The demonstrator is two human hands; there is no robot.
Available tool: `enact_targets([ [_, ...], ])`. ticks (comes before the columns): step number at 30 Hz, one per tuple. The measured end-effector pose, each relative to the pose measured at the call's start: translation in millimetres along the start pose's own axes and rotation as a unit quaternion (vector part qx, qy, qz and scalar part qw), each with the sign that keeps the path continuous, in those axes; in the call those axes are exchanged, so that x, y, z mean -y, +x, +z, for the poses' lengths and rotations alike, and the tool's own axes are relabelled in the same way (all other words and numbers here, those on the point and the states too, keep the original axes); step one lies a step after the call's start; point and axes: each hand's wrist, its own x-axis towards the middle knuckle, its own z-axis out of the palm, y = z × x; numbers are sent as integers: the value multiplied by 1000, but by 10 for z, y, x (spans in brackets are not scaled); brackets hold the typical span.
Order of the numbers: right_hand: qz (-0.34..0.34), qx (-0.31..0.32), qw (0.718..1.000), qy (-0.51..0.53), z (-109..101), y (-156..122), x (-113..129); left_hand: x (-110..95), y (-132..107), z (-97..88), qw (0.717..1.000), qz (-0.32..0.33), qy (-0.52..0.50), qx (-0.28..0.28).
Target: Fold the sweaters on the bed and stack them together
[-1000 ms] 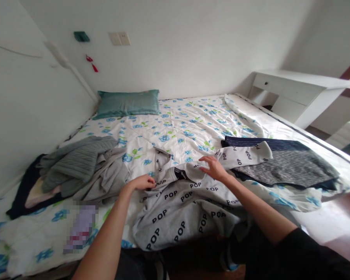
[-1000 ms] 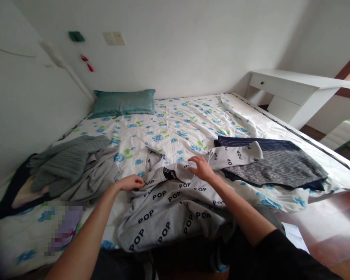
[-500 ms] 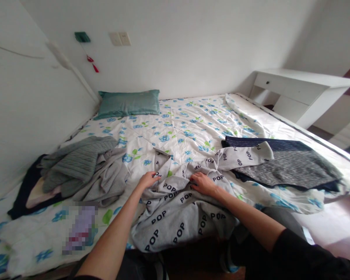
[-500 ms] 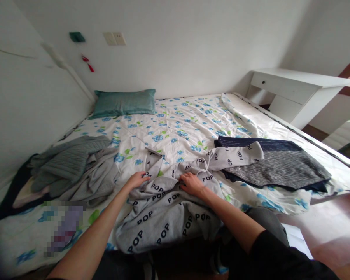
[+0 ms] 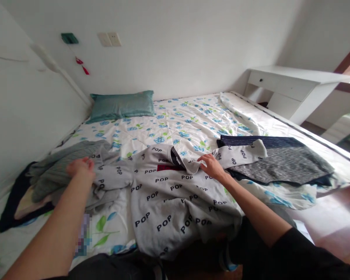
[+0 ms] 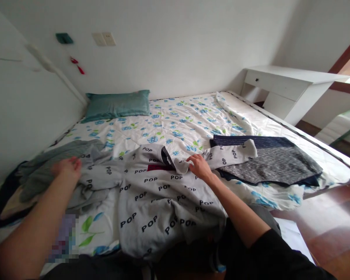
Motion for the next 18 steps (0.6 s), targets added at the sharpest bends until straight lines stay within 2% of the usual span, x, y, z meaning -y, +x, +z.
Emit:
enact_targets([
  [3,60,101,992,-35,-88,-68,-92,472,-493,280,996,24,14,82],
  [5,87,171,981,-42,-85,-99,-113,786,-817,466,983,45,29,174],
  [6,99,194,975,-44,-62,-107,-108,916,-955,542,967,61,52,243],
  [8,119,203,970,-59,24,-101,-71,1094,-1181,646,898,126,139,398],
  [10,137,183,970,-88,129,-47,-21,1155,-1383,686,803,223,244,496],
  [11,142,177,969,-99,170,5,-3,1149,-1499,684,763,272,286,512],
  [14,167,148,971,-85,165,264,-53,1067,-1996,624,692,366,330,527],
  [16,218,52,974,-16,49,473,-196,1037,-2446,569,653,399,316,561],
  [18,272,-92,955,81,-98,627,-395,1073,-2913,527,619,431,300,584],
])
